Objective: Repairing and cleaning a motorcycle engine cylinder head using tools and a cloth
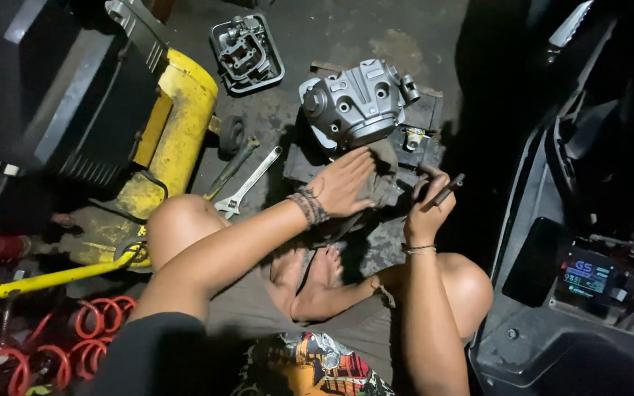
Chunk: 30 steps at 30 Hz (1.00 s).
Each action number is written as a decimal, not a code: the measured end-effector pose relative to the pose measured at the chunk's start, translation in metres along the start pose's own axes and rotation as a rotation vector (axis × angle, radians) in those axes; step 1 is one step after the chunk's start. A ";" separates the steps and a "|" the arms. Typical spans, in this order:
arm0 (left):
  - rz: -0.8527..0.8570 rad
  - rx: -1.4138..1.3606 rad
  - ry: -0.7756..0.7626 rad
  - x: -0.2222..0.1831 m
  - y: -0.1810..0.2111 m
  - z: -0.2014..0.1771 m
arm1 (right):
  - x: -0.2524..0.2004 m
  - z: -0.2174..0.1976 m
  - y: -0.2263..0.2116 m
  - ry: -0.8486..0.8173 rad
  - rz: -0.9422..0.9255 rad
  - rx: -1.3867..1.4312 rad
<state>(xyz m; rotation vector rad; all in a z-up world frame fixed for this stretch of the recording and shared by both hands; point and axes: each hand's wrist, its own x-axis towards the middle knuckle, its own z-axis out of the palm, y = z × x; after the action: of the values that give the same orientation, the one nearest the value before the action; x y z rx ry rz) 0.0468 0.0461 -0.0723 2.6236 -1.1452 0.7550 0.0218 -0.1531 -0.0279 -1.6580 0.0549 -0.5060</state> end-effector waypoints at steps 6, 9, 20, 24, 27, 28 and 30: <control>0.003 0.164 -0.249 -0.029 -0.002 -0.046 | 0.002 0.003 -0.001 0.004 0.046 0.059; 0.015 0.084 -0.135 -0.016 0.001 -0.027 | -0.001 0.005 0.005 -0.044 0.047 0.062; 0.024 0.018 -0.042 -0.030 -0.013 -0.041 | 0.002 0.002 0.003 -0.025 0.028 0.029; -0.071 0.085 -0.071 -0.023 0.001 -0.034 | -0.001 0.005 0.001 -0.064 0.038 0.039; -0.102 0.055 -0.118 -0.006 0.007 -0.021 | -0.004 0.007 0.001 -0.074 0.021 0.013; -0.107 0.056 -0.115 -0.005 0.006 -0.022 | -0.003 0.006 0.007 -0.080 0.019 0.012; -0.112 0.043 -0.166 -0.002 0.005 -0.020 | 0.000 0.001 0.019 -0.072 -0.006 -0.014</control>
<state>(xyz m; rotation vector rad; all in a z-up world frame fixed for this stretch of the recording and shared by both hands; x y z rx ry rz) 0.0347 0.0510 -0.0560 2.8032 -1.0212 0.5552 0.0265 -0.1549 -0.0459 -1.6890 0.0007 -0.4512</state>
